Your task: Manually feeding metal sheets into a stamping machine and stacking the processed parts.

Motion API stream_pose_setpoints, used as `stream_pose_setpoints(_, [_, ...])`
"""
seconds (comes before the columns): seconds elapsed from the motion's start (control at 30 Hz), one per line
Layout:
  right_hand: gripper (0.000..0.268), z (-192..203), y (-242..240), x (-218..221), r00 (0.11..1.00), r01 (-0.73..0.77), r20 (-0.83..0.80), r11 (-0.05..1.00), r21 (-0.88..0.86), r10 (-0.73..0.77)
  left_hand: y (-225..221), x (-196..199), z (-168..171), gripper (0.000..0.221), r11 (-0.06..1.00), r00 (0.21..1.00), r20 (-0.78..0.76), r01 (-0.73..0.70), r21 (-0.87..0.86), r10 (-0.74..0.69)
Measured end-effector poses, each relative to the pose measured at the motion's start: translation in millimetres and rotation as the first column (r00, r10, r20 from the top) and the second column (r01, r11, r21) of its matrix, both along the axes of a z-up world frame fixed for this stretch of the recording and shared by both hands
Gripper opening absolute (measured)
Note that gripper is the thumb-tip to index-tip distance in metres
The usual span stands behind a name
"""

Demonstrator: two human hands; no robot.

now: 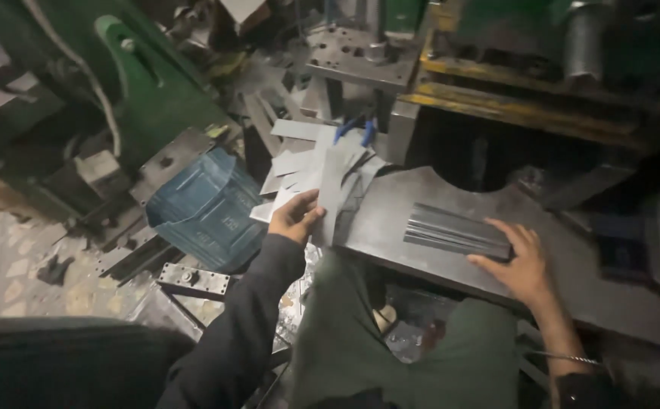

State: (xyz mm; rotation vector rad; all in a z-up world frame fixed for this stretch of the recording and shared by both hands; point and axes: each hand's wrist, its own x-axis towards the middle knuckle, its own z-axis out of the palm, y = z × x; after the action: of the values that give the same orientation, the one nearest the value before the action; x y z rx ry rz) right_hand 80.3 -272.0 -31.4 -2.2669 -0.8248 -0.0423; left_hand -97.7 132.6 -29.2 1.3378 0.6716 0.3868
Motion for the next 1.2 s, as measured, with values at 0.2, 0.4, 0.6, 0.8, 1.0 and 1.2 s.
stream_pose_setpoints(0.2, [0.081, 1, 1, -1, 0.999, 0.018, 0.028, 0.998, -0.060, -0.016, 56, 24, -21, 0.045, 0.913, 0.997, -0.030, 0.078, 0.400, -0.072])
stream_pose_setpoints(0.4, [0.083, 4, 2, -3, 0.997, -0.011, 0.073, 1.000, 0.004, 0.011, 43, 58, -30, 0.048, 0.213, 0.912, -0.364, 0.324, 0.922, 0.189])
stream_pose_setpoints(0.6, [0.079, -8, 0, 4, 0.999, 0.006, 0.041, 1.000, 0.016, -0.007, -93, 65, 28, 0.094, 0.312, 0.819, -0.302, 0.486, 0.816, -0.487])
stream_pose_setpoints(0.8, [0.072, -21, -1, 9, 1.000, 0.015, -0.006, 0.997, 0.078, -0.014, -132, 99, -14, 0.108, 0.459, 0.811, -0.226, 0.508, 0.729, -0.539])
stream_pose_setpoints(1.0, [0.069, 21, 22, -15, 0.995, 0.022, -0.101, 0.992, 0.126, -0.009, -154, 102, -15, 0.111, 0.628, 0.826, -0.027, 0.449, 0.636, -0.564])
stream_pose_setpoints(1.2, [0.099, 20, 19, -16, 0.995, -0.037, -0.089, 0.992, 0.125, 0.048, -142, 106, -9, 0.105, 0.513, 0.786, -0.179, 0.539, 0.668, -0.592])
